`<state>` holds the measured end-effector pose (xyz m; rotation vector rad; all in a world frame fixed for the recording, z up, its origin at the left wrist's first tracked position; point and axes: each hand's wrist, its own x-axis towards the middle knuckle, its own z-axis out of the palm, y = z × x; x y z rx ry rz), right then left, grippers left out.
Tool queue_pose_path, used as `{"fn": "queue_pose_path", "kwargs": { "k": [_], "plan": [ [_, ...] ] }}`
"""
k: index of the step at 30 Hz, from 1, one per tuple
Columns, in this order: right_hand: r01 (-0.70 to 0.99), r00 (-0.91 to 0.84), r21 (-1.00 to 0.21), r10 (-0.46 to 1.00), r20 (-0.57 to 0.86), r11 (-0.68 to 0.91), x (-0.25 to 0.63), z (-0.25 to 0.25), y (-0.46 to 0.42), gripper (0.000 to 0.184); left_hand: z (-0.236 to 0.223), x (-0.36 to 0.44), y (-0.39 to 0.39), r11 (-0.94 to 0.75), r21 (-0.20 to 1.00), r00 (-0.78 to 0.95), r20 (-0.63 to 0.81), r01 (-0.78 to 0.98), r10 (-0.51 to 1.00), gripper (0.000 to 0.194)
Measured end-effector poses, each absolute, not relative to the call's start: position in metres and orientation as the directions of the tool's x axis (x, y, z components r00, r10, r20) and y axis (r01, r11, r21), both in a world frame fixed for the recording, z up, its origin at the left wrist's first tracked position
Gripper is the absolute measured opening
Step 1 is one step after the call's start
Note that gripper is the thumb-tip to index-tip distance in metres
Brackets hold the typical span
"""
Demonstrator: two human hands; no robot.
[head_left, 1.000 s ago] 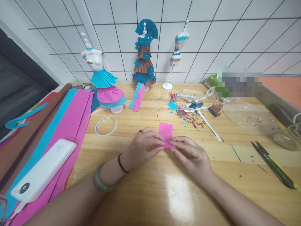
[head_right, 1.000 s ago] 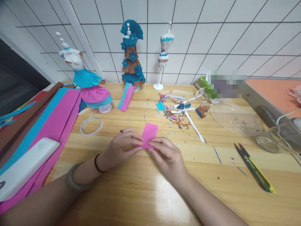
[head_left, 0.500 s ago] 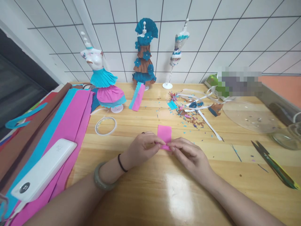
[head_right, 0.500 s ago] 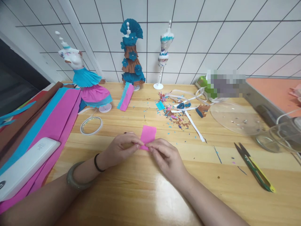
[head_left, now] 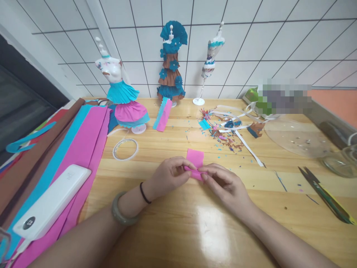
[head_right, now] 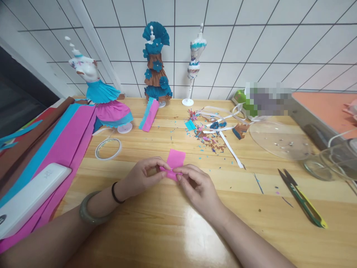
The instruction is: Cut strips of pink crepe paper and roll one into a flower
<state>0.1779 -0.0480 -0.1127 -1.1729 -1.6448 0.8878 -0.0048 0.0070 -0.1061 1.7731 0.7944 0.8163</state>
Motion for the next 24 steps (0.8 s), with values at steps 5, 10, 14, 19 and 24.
{"fn": "queue_pose_path", "kwargs": {
  "k": [5,10,14,19,24],
  "plan": [
    [0.312,-0.105,-0.908,0.960,0.258,0.278,0.1760,-0.1185,-0.0481,0.016,-0.1050,-0.0034,0.0057,-0.288,0.941,0.549,0.149,0.177,0.822,0.016],
    [0.401,-0.099,-0.865,0.953,0.288,0.303,0.1767,-0.1196,-0.0470,0.014,-0.1038,-0.0022,0.0062,-0.289,0.937,0.531,0.146,0.196,0.835,0.015],
    [0.421,-0.092,-0.860,0.957,0.275,0.287,0.1777,-0.1204,-0.0461,0.015,-0.1056,-0.0039,0.0076,-0.289,0.930,0.527,0.133,0.225,0.840,0.015],
    [0.416,-0.100,-0.869,0.963,0.251,0.270,0.1787,-0.1208,-0.0447,0.017,-0.1104,-0.0054,0.0088,-0.258,0.942,0.525,0.110,0.217,0.844,0.016],
    [0.429,-0.105,-0.869,0.969,0.224,0.247,0.1790,-0.1186,-0.0445,0.015,-0.1088,-0.0050,0.0093,-0.267,0.941,0.551,0.114,0.207,0.827,0.016]
  ]
}}
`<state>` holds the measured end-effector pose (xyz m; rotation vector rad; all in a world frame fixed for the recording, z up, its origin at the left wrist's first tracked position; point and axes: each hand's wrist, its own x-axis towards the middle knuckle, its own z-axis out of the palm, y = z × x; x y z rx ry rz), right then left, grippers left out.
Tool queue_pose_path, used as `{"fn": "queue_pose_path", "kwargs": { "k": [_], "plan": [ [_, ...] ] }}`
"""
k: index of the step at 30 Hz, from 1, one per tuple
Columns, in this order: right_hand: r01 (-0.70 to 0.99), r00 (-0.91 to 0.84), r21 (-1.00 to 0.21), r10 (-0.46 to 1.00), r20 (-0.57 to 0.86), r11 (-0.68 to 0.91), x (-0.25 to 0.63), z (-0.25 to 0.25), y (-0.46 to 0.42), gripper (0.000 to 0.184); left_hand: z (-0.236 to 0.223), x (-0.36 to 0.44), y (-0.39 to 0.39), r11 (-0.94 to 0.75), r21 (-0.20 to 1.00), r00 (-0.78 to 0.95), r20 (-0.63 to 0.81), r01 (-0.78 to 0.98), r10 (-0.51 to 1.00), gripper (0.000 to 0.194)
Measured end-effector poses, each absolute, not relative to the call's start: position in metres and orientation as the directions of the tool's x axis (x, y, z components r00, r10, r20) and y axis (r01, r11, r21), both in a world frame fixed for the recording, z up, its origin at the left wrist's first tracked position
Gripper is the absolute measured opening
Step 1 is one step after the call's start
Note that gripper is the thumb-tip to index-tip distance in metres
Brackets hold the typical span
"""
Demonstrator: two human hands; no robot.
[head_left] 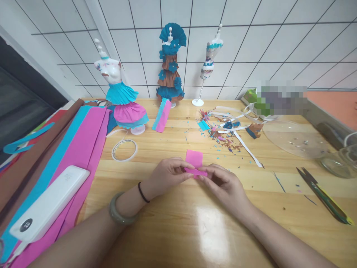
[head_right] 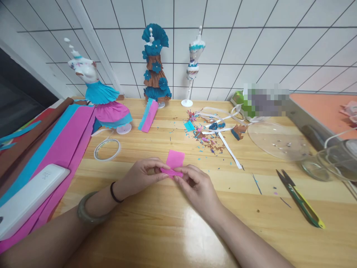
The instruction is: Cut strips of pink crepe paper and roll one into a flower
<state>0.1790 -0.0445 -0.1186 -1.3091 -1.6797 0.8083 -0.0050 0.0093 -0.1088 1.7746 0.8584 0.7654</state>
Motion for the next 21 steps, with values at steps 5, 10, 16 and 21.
{"fn": "queue_pose_path", "kwargs": {
  "k": [5,10,16,21],
  "plan": [
    [0.446,-0.108,-0.856,0.965,0.239,0.262,0.1785,-0.1174,-0.0453,0.014,-0.1056,-0.0046,0.0096,-0.461,0.851,0.595,0.240,0.252,0.767,0.016],
    [0.465,-0.129,-0.837,0.957,0.258,0.289,0.1768,-0.1157,-0.0460,0.014,-0.1097,-0.0047,0.0097,-0.528,0.795,0.586,0.284,0.299,0.759,0.016],
    [0.490,-0.145,-0.817,0.952,0.269,0.305,0.1780,-0.1158,-0.0454,0.015,-0.1100,-0.0044,0.0097,-0.582,0.756,0.584,0.336,0.302,0.739,0.012],
    [0.490,-0.167,-0.824,0.958,0.232,0.285,0.1792,-0.1172,-0.0458,0.023,-0.1078,-0.0049,0.0094,-0.610,0.741,0.612,0.351,0.281,0.708,0.010]
  ]
}}
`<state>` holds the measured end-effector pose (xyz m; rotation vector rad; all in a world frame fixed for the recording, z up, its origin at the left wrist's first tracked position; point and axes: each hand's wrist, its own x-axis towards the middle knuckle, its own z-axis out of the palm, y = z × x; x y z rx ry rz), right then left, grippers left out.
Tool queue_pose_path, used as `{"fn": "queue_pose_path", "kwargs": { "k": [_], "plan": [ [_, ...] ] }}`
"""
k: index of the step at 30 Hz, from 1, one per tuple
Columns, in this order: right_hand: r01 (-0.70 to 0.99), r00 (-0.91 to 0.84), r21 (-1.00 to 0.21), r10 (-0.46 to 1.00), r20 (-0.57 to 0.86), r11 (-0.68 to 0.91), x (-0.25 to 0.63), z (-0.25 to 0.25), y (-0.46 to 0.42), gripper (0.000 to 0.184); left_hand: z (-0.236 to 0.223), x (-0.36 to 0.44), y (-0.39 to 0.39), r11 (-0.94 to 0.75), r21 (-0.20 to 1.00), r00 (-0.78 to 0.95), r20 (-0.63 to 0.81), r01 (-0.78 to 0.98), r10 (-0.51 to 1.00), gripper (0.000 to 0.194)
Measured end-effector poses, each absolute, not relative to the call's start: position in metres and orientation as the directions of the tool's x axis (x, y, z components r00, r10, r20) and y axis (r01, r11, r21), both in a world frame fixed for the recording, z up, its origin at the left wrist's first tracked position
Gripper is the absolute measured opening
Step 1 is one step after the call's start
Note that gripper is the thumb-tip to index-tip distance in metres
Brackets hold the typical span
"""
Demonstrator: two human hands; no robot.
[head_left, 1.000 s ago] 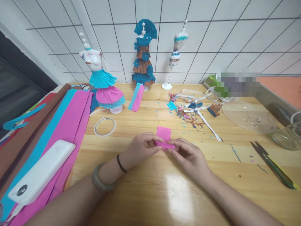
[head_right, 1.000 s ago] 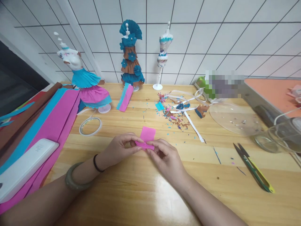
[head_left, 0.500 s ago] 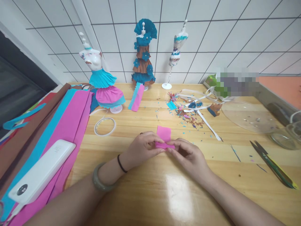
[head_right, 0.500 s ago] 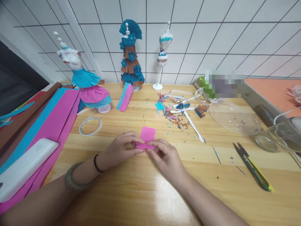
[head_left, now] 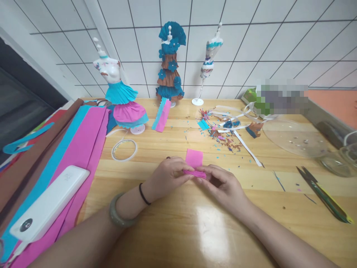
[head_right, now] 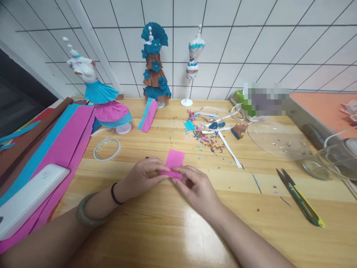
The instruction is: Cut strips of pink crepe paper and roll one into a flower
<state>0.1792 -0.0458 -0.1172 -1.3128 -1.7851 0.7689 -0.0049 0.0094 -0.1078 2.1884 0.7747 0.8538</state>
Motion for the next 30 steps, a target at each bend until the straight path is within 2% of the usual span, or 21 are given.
{"fn": "queue_pose_path", "kwargs": {
  "k": [13,19,22,30],
  "plan": [
    [0.452,-0.199,-0.842,0.954,0.225,0.293,0.1795,-0.1113,-0.0443,0.014,-0.1079,-0.0051,0.0108,-0.636,0.725,0.609,0.387,0.264,0.693,0.007],
    [0.461,-0.188,-0.835,0.952,0.240,0.301,0.1800,-0.1145,-0.0448,0.020,-0.1050,-0.0052,0.0098,-0.543,0.803,0.616,0.302,0.247,0.727,0.006],
    [0.451,-0.199,-0.839,0.951,0.238,0.304,0.1802,-0.1144,-0.0448,0.016,-0.1054,-0.0058,0.0097,-0.518,0.823,0.623,0.282,0.234,0.730,0.008],
    [0.339,-0.128,-0.905,0.965,0.228,0.259,0.1782,-0.1106,-0.0441,0.015,-0.1057,-0.0086,0.0128,-0.365,0.896,0.556,0.174,0.254,0.813,0.009]
  ]
}}
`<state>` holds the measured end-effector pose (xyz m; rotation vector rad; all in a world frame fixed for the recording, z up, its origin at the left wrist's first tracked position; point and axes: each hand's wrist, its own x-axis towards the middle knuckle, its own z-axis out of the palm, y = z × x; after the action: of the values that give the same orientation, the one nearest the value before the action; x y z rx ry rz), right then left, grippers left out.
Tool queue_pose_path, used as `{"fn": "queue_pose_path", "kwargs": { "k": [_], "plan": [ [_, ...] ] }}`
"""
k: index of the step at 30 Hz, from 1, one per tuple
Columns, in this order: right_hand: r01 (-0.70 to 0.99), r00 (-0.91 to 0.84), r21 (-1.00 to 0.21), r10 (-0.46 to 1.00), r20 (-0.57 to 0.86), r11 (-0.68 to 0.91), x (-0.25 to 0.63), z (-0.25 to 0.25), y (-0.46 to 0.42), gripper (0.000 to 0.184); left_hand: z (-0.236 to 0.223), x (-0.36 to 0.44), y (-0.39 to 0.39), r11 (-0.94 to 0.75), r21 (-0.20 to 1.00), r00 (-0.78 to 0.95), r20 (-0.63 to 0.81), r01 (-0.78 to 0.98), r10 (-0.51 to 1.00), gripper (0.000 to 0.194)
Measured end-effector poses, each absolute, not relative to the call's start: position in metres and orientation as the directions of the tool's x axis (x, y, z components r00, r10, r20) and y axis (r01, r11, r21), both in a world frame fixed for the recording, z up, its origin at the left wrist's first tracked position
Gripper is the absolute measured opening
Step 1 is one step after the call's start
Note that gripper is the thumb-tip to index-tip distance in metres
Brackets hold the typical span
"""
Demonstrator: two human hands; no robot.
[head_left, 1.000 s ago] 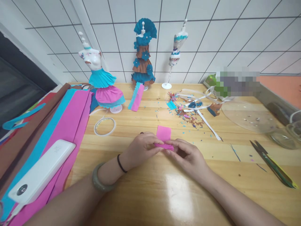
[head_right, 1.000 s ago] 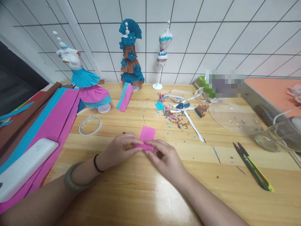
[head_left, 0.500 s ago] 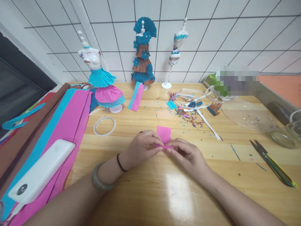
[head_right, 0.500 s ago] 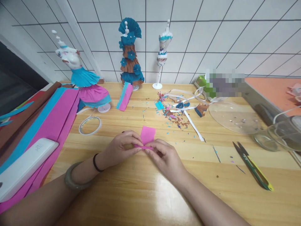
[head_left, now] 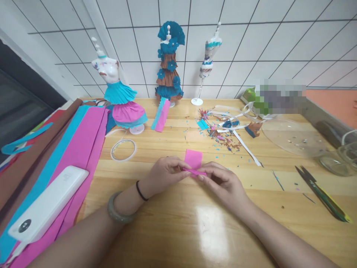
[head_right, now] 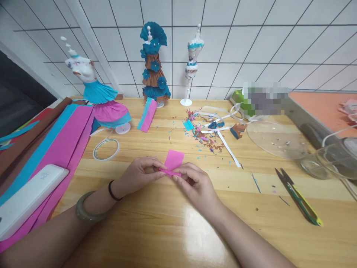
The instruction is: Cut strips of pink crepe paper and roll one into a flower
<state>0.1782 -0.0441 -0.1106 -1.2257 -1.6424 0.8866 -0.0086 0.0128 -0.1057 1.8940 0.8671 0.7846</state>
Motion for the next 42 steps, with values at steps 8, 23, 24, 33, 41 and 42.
{"fn": "queue_pose_path", "kwargs": {
  "k": [8,23,24,33,41,42],
  "plan": [
    [0.317,-0.102,-0.918,0.971,0.217,0.238,0.175,-0.114,-0.047,0.013,-0.105,-0.007,0.009,-0.371,0.892,0.579,0.164,0.259,0.798,0.010],
    [0.150,-0.067,-0.989,0.998,-0.005,0.005,0.180,-0.114,-0.046,0.023,-0.107,-0.008,0.011,-0.206,0.959,0.544,0.070,0.193,0.836,0.012],
    [0.139,-0.068,-0.990,0.998,-0.008,0.001,0.180,-0.114,-0.045,0.024,-0.107,-0.008,0.011,-0.190,0.964,0.544,0.060,0.186,0.837,0.013],
    [0.121,-0.041,-0.993,0.999,0.004,0.009,0.180,-0.111,-0.045,0.022,-0.109,-0.009,0.012,-0.084,0.991,0.528,0.014,0.108,0.849,0.014],
    [0.105,-0.052,-0.994,0.998,0.037,0.042,0.181,-0.110,-0.045,0.018,-0.114,-0.008,0.013,-0.050,0.999,0.535,0.054,-0.021,0.843,0.012],
    [0.106,-0.054,-0.993,0.998,0.039,0.044,0.181,-0.110,-0.045,0.018,-0.114,-0.008,0.013,-0.061,0.998,0.532,0.068,-0.030,0.844,0.012]
  ]
}}
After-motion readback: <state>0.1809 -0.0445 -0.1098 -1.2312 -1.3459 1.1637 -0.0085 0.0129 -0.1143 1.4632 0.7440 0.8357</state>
